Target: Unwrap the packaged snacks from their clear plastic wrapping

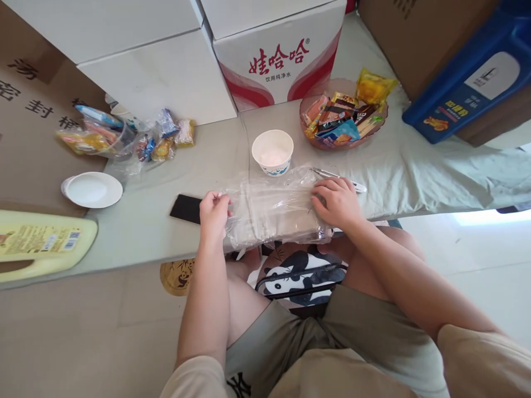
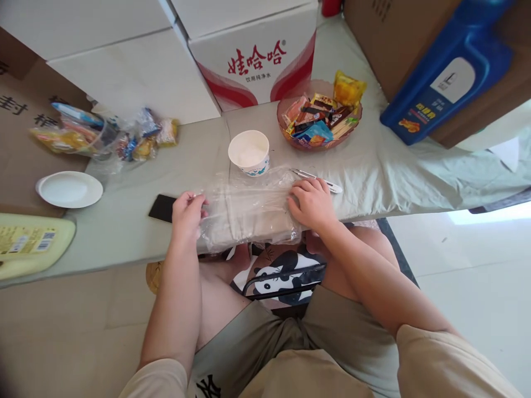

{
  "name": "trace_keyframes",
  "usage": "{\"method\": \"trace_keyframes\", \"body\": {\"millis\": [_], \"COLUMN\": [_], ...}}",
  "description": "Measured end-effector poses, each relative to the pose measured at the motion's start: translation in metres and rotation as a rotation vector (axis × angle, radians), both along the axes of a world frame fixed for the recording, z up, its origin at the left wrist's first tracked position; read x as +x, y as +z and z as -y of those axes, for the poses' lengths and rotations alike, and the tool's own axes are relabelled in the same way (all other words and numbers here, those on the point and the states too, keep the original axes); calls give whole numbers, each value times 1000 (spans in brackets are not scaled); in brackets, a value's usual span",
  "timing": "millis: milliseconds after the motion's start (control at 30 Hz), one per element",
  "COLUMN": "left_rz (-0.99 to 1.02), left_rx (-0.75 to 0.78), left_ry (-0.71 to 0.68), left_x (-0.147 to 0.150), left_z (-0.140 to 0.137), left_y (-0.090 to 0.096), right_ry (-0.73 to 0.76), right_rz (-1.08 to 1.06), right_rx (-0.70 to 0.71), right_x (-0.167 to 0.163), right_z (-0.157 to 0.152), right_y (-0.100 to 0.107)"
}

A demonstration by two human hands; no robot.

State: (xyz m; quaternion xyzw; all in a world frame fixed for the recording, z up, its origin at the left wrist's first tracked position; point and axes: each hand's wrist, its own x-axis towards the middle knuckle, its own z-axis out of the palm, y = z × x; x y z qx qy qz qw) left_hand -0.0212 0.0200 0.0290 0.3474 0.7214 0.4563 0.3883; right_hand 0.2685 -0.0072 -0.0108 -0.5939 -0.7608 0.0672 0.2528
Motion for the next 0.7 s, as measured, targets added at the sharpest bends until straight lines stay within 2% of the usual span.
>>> {"method": "trace_keyframes", "body": {"millis": [67, 100, 200, 267, 300, 367, 467, 567, 700], "left_rz": [-152, -207, -287, -288, -289, -305, -348, -403, -549], "left_rx": [52, 81, 122, 114, 106, 86, 54, 66, 145], "left_ry": [-15, -37, -120, -155, -157, -145, -128, -154, -168], "left_x": [-5, -7, -10, -11, -12, -12, -13, -13, -11], "left_z": [3, 4, 6, 6, 5, 4, 2, 0, -2], "left_y": [-8, -12, -23, -27, -29, -31, -31, -30, -26], "right_ry": [-22, 20, 361, 581, 635, 641, 544, 480, 480], "right_rz": [-33, -74, -221, -203, -140, 36, 209, 184, 45], "right_rx": [28, 34, -6, -63, -90, -131, -131, -57, 76], "right_x": [3, 5, 12, 12, 11, 5, -5, -7, -3], "right_z": [1, 3, 12, 22, 28, 39, 44, 34, 21], "right_y": [4, 7, 16, 18, 17, 12, 3, 3, 9]}}
